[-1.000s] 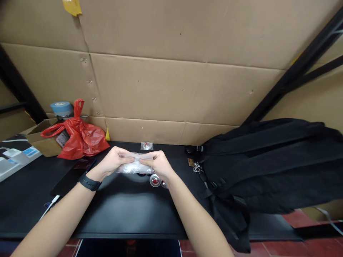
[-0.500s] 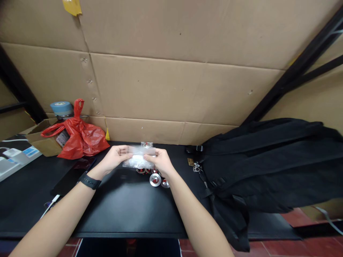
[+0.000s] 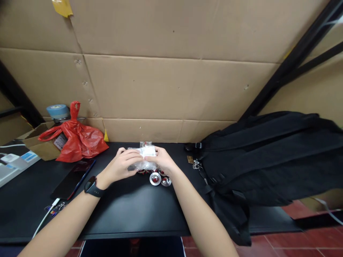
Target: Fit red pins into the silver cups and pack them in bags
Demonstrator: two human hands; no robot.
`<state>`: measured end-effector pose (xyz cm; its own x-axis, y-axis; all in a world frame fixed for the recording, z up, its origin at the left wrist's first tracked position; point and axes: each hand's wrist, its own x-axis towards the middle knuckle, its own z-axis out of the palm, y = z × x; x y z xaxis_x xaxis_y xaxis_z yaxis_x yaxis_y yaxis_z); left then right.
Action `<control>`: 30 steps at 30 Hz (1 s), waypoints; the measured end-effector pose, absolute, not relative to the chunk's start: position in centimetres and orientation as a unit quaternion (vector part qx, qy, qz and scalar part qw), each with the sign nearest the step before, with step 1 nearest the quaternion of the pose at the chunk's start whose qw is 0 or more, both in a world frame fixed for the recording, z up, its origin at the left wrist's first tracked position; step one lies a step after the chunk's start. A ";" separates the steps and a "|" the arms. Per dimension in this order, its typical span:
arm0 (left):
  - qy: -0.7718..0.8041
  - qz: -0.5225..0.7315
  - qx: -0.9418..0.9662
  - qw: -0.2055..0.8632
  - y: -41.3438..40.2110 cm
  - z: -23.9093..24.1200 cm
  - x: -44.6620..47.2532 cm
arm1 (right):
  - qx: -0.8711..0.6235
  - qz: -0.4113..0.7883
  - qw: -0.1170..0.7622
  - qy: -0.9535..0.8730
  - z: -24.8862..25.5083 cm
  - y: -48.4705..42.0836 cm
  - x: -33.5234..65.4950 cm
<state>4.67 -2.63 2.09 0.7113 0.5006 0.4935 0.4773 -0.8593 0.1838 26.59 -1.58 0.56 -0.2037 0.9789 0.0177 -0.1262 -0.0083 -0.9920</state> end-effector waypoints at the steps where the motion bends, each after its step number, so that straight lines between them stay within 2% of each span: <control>1: 0.258 0.274 0.926 0.025 -2.4 1.8 4.6 | -0.404 0.588 0.476 -0.514 0.6 -1.6 26.7; 7: 0.257 0.349 0.899 0.059 -1.5 0.4 4.4 | -0.381 0.614 0.470 -0.507 0.7 -1.5 27.0; 14: 0.242 0.309 0.920 0.011 -2.4 0.9 4.7 | -0.388 0.598 0.441 -0.546 0.6 -1.8 27.0; 16: 0.250 0.281 0.927 -0.007 -2.2 0.8 4.8 | -0.429 0.544 0.438 -0.573 0.4 -1.7 26.9; 22: 0.414 0.239 0.871 -0.112 1.5 -0.6 2.6 | -0.541 0.234 0.471 -0.656 -0.6 -0.5 27.1; 25: 0.505 0.216 0.825 -0.137 3.9 -1.7 1.0 | -0.550 0.176 0.449 -0.682 -0.9 -0.2 27.3; 30: 0.571 0.156 0.800 -0.099 5.8 -3.3 0.2 | -0.549 0.153 0.434 -0.698 -1.0 -0.2 27.5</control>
